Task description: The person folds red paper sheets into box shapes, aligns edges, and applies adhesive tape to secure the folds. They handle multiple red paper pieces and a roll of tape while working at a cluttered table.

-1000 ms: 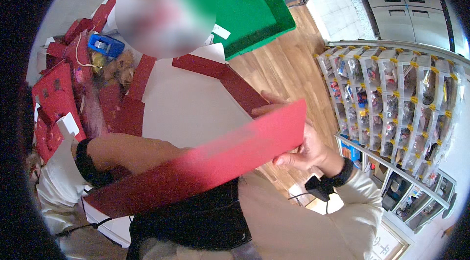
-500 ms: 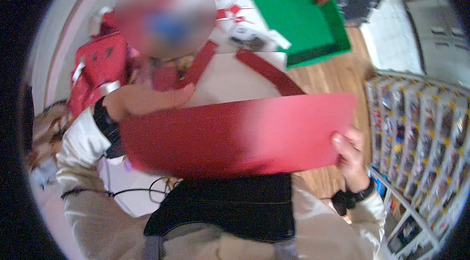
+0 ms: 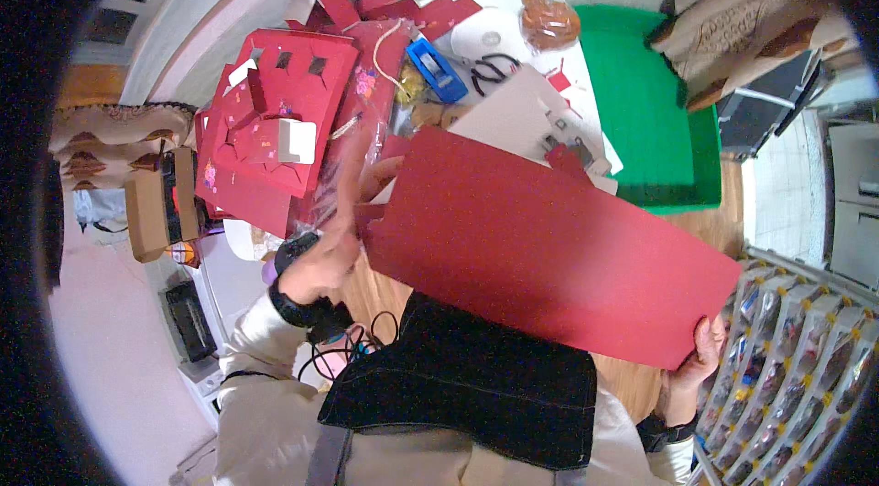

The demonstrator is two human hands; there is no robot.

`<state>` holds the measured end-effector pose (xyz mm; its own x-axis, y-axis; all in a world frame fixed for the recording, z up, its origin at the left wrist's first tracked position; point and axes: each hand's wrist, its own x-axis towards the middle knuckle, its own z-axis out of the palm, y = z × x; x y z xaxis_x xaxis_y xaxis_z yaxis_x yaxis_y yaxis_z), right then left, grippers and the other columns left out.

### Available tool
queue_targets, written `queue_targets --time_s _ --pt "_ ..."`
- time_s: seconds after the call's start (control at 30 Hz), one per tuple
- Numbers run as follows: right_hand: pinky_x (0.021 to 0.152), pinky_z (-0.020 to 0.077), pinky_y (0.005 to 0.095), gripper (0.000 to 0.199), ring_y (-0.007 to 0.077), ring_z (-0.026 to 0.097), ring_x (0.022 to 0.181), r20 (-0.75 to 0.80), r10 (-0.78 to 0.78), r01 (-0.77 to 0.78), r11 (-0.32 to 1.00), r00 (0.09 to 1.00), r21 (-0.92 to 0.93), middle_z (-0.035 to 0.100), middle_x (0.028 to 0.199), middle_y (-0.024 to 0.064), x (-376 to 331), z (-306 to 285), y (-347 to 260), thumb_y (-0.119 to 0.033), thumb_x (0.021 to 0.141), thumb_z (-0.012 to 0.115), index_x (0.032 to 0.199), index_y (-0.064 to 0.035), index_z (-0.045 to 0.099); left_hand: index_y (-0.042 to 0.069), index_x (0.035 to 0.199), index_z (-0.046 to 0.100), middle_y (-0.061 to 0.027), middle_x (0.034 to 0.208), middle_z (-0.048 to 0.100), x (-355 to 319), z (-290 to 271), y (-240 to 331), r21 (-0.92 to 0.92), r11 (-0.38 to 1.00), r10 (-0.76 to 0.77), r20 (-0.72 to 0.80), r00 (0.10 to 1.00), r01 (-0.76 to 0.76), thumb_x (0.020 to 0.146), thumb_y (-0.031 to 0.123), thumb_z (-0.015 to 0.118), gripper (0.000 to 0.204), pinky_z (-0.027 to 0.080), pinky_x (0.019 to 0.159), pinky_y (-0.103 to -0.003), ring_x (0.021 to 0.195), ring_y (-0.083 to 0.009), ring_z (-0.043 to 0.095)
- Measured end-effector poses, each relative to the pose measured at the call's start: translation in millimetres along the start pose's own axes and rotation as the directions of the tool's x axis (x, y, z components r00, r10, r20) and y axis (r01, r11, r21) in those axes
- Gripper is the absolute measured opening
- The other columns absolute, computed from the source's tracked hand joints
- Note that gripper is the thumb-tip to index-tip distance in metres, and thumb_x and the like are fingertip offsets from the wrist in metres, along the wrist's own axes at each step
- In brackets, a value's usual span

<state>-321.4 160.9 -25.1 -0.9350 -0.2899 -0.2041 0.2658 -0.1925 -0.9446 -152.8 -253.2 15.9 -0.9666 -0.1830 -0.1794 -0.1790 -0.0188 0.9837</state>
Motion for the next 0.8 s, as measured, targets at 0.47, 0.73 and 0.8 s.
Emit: queue_targets --time_s 0.47,0.73,0.8 --pt "0.089 0.0467 0.039 0.033 0.0315 0.062 0.097 0.606 0.272 -0.015 0.919 0.748 -0.394 0.063 0.107 0.0137 38.8 59.9 -61.4 -0.021 0.094 0.052 0.114 0.0033 0.06 -0.001 0.15 0.018 -0.0168 0.14 0.044 -4.5 -24.5 25.7 0.174 0.983 -0.048 0.571 0.82 -0.064 0.097 0.053 0.043 0.08 0.03 0.108 -0.038 0.133 -0.0253 0.038" --pt "0.078 0.0454 0.0439 0.037 0.041 0.058 0.094 0.834 0.502 0.31 0.775 0.229 -0.551 0.061 0.097 0.0243 69.2 122.9 -76.6 -0.032 0.1 0.046 0.107 0.0036 0.056 0.004 0.141 0.033 -0.009 0.125 0.05 46.6 -8.9 72.3 0.071 0.977 -0.21 0.436 0.875 0.2 0.099 0.019 0.049 0.047 0.038 0.096 -0.028 0.112 -0.0127 0.049" --pt "0.075 0.0459 0.0442 0.042 0.0417 0.058 0.088 0.913 0.38 0.401 0.821 0.148 -0.407 0.061 0.094 0.0243 69.7 123.9 -65.2 -0.035 0.1 0.045 0.113 0.0041 0.053 0.003 0.128 0.049 -0.0071 0.114 0.056 63.5 -3.6 79.7 0.159 0.984 -0.146 0.482 0.864 0.078 0.1 0.023 0.049 0.034 0.041 0.093 -0.029 0.107 -0.0127 0.053"
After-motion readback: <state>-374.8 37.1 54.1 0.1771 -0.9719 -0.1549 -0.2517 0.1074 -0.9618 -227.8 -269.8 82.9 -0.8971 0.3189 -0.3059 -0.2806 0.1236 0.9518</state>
